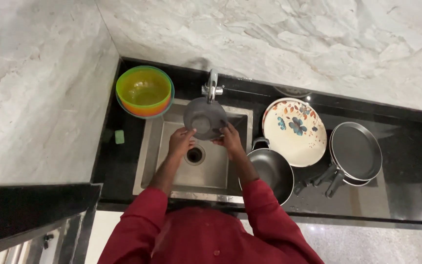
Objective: The person is washing and rinsing various kitchen items including plates, pans, and bowls in a sink.
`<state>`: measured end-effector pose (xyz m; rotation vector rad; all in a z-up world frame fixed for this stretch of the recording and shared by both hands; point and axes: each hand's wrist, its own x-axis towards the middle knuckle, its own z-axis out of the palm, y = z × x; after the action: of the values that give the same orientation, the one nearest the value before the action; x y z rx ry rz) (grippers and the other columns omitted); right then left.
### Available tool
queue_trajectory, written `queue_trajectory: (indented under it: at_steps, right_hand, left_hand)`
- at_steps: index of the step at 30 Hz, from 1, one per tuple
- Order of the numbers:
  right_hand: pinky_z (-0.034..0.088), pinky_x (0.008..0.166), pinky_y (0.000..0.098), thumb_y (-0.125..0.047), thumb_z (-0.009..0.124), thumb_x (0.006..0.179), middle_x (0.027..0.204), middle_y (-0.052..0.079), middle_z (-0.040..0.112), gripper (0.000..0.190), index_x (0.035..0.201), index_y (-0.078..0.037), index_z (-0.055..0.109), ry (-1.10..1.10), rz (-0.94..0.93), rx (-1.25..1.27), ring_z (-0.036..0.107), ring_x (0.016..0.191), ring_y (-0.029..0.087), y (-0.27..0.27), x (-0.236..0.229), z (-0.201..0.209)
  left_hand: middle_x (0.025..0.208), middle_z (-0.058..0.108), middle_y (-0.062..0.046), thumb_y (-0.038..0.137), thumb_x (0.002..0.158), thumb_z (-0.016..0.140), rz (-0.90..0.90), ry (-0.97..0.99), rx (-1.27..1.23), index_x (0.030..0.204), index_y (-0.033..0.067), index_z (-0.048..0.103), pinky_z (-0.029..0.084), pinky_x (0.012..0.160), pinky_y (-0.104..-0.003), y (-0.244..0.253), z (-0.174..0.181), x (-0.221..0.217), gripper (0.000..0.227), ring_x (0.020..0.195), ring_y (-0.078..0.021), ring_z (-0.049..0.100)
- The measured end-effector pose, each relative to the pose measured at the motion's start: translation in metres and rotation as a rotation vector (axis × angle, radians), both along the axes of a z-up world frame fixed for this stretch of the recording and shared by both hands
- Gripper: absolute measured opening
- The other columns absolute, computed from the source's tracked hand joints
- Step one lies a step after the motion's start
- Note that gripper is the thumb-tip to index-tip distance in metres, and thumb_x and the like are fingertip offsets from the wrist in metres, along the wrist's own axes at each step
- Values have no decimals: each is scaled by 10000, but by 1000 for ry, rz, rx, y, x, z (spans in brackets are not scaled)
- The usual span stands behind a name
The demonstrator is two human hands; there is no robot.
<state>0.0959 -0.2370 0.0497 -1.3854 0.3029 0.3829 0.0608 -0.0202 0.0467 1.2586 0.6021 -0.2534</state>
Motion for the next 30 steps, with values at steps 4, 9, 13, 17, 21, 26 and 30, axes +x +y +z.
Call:
queue_trajectory:
  at_steps: [4,9,13,17,21,26,30]
  right_hand:
    - [619,736,387,-181,526,971,1187,141,665,525,1491,-110,496,-2,-43,-3,712,845,265,-5,1,-1]
    - [577,951,337,-244,615,1047,1358,100,625,492,1477,-35,495,-430,-73,-337,654,1186,185,-7,20,2]
    - [577,979,328,-229,580,1096,1291,132,667,422,1426,34,559,-481,-45,-74,671,1152,186,6,50,-35]
    - [574,876,321,-100,542,1058,1104,140,726,277,1284,47,603,-178,-19,226,706,979,205,39,92,-28]
    - [579,728,280,-12,508,1047,930,82,692,220,1200,-1,666,-106,-18,144,675,807,170,54,103,-26]
    - [472,515,267,-124,443,1088,737,29,569,257,1053,-38,683,-73,-76,-21,529,588,132,51,109,-33]
    - [336,414,270,-304,395,1129,634,-4,445,359,890,-103,572,-30,-58,47,396,483,112,42,119,-69]
  left_hand:
    - [1144,686,-62,273,880,761,-99,47,-176,1312,141,594,597,767,-347,3,-17,16,482,865,-205,702]
    - [1090,679,-86,184,884,736,-87,-32,-361,1273,61,633,631,791,-376,13,-40,17,421,871,-246,723]
    - [1063,683,-115,184,927,743,-60,-62,-343,1280,36,639,619,754,-369,15,-63,12,396,824,-229,704]
    - [1057,700,-74,204,910,709,15,80,-286,1270,73,631,622,703,-331,20,-50,3,390,762,-193,695]
    - [1052,698,-88,207,919,716,-19,89,-325,1263,49,634,620,695,-316,21,-38,-5,388,762,-199,705]
    - [1036,691,-74,199,904,711,-66,96,-297,1253,69,632,615,701,-314,22,-48,-1,381,779,-195,706]
    - [1003,646,-62,208,898,723,-48,109,-300,1234,70,648,602,693,-305,19,-34,0,370,794,-203,706]
